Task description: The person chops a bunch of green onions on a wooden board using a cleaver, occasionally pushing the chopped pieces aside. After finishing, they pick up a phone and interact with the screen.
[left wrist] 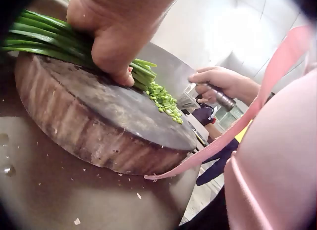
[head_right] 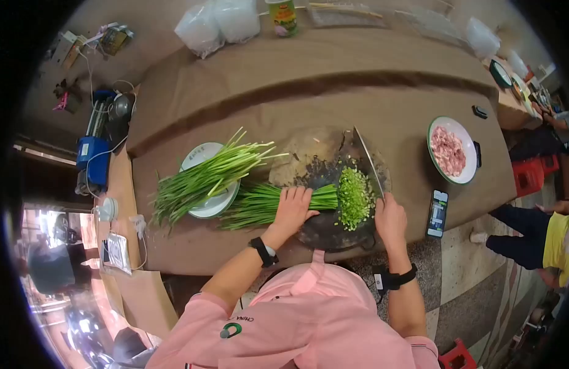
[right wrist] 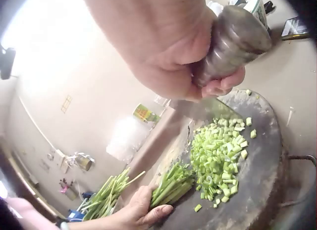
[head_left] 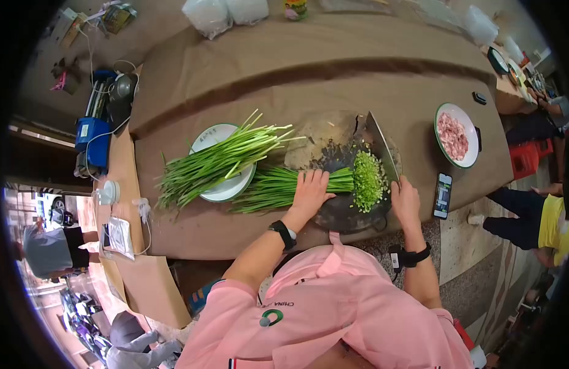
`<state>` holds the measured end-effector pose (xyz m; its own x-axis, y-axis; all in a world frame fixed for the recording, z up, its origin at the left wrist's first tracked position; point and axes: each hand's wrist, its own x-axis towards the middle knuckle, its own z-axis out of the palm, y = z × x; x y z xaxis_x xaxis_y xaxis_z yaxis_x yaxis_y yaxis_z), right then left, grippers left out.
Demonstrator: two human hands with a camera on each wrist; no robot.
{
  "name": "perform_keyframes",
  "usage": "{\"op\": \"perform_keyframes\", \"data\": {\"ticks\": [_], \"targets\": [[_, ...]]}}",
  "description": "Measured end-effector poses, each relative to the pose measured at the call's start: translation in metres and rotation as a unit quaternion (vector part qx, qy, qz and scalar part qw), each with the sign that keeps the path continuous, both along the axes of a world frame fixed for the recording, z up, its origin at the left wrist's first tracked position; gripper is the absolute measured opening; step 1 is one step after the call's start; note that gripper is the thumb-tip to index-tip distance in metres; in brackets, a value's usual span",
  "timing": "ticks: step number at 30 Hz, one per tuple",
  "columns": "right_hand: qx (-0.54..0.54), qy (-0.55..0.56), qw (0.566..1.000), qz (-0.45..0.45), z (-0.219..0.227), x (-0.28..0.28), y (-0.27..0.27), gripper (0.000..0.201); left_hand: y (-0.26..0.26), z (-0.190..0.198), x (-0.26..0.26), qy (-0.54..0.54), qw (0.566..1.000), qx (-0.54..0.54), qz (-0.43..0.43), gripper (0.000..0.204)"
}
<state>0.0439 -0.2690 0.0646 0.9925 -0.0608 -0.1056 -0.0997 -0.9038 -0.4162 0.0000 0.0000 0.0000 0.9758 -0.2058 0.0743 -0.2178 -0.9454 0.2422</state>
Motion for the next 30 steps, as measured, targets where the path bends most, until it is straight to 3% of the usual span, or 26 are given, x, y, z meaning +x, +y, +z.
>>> {"op": "perform_keyframes", "data": {"ticks": [3, 9, 11, 14, 21, 23, 28, 30], "targets": [[0.073, 0.017, 0.997, 0.004, 0.001, 0.008, 0.0, 0.027, 0.006, 0.0, 0.005, -0.022, 1.0, 0.0, 0.005, 0.066], [0.091, -0.021, 0.995, 0.04, 0.015, -0.001, -0.018, 0.022, -0.01, 0.001, -0.005, -0.048, 0.999, 0.006, 0.025, 0.064], [0.204, -0.025, 0.978, 0.027, 0.008, -0.003, -0.024, 0.022, -0.011, 0.004, -0.003, -0.019, 0.999, -0.003, 0.033, 0.065], [0.21, -0.03, 0.975, 0.071, 0.013, 0.002, -0.028, 0.024, -0.016, 0.008, -0.001, -0.025, 0.999, -0.015, 0.045, 0.062], [0.268, 0.057, 0.959, 0.067, 0.02, -0.016, -0.027, 0.022, -0.016, 0.002, -0.008, -0.036, 0.998, -0.03, 0.041, 0.062], [0.302, 0.147, 0.941, 0.045, 0.026, -0.025, -0.02, 0.021, -0.014, 0.002, -0.012, -0.049, 0.998, -0.029, 0.03, 0.062], [0.335, 0.17, 0.927, 0.012, 0.019, -0.053, -0.001, 0.021, -0.009, 0.006, -0.022, -0.014, 1.0, -0.012, 0.016, 0.065], [0.277, 0.045, 0.959, 0.03, 0.003, -0.064, 0.007, 0.023, -0.011, 0.001, -0.024, -0.011, 0.998, 0.032, 0.044, 0.071]]}}
